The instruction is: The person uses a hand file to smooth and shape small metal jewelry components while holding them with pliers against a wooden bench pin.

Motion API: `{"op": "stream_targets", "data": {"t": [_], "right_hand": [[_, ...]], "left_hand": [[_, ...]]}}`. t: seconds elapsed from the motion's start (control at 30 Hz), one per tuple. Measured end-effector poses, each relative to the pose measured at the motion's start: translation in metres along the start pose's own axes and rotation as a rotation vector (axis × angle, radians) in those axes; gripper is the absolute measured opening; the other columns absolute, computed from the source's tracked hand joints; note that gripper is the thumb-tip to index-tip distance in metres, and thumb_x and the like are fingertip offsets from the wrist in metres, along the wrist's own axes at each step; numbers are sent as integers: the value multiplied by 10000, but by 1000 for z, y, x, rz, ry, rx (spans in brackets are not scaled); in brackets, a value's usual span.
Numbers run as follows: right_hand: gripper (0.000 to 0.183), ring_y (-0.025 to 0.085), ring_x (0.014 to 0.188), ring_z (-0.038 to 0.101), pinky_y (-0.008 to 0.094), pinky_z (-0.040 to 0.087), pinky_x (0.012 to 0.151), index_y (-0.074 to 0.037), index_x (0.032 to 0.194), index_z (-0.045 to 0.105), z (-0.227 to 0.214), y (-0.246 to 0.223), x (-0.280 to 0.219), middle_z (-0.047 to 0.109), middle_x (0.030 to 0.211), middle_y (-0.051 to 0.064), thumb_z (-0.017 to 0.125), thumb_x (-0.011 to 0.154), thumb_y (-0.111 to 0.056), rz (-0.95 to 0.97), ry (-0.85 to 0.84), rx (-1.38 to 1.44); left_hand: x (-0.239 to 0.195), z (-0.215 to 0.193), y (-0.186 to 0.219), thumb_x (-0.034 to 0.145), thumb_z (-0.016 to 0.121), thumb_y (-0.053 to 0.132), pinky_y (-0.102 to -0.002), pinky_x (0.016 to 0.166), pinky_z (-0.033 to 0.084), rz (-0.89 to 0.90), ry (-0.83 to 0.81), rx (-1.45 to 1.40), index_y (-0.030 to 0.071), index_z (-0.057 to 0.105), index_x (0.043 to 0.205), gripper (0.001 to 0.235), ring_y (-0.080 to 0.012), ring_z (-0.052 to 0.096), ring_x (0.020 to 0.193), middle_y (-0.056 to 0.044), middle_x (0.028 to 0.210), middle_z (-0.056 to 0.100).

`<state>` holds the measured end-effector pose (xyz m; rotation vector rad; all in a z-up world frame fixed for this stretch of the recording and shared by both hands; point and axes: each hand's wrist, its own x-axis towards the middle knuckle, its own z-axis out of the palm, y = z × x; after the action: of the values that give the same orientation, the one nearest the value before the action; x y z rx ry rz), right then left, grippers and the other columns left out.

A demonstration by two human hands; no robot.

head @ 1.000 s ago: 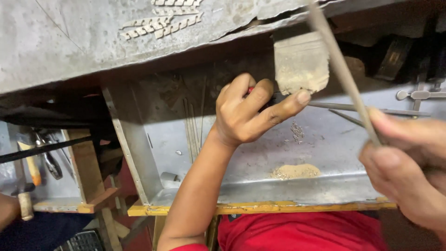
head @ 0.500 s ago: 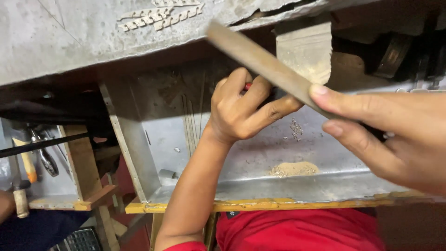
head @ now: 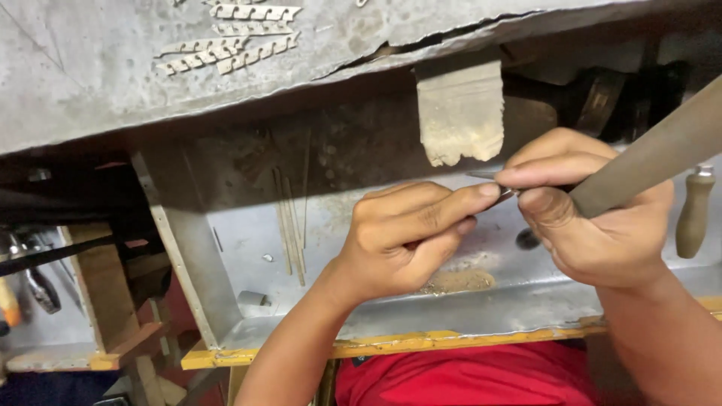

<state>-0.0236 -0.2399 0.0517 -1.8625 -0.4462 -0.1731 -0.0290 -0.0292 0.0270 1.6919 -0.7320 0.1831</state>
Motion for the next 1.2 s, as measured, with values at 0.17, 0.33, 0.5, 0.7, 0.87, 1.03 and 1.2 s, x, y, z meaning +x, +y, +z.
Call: {"op": "stream_targets", "data": {"t": [0.17,0.33,0.5,0.7,0.87,1.03,1.2], "right_hand": [[217,180,545,535,224,392,422,68,939,626,3,0,-5,608,810,200,625,928,-149,217,40,264],[165,139,487,503,180,411,372,17,1005,611,7,10,-12,591,856,177,657,945,-130,242,88,386],[147,139,462,489,185,403,363,2,1002,595,10,7,-13,588,861,180,654,956,-125,244,109,363],[307,112,592,402,242,338,599,181,1326,671,4,-35,-17,553,757,80,601,1036,110,262,129,-203],[653,193,453,422,237,413,370,50,1641,166,-11,-38,-59,510,865,228,320,1019,-72,350,-25,31],[480,77,407,407,147,393,306,-126,1524,338,-21,-22,-95,514,746,85,441,1057,-169,296,-95,374],[433,128,468,367,181,355,346,-108,1463,468,-17,-26,-111,428,687,102,557,1043,-164,449,-33,732]], "left_hand": [[-4,0,10,1114,652,56,-268,803,563,-182,-47,-196,129,608,1399,297,-158,654,786,-68,998,734],[-2,0,10,1113,641,43,-291,943,640,-159,-41,-186,105,589,1404,302,-211,780,984,-107,1209,759],[-7,1,6,1133,630,30,-302,911,631,-125,-39,-143,126,570,1430,318,-208,753,927,-97,1169,757],[-10,-9,4,1101,596,-107,-351,850,594,10,-20,221,133,546,1480,451,-250,648,865,-83,1035,657],[-7,-21,-12,1176,409,20,-358,638,356,205,4,681,163,588,1488,387,-220,307,703,2,813,377],[-3,-21,-19,1136,531,-14,-335,574,328,288,63,817,240,643,1424,401,-226,263,688,15,778,341],[-1,-23,-25,1139,681,87,-331,559,322,315,63,866,284,642,1417,343,-230,246,681,14,778,306]]}}
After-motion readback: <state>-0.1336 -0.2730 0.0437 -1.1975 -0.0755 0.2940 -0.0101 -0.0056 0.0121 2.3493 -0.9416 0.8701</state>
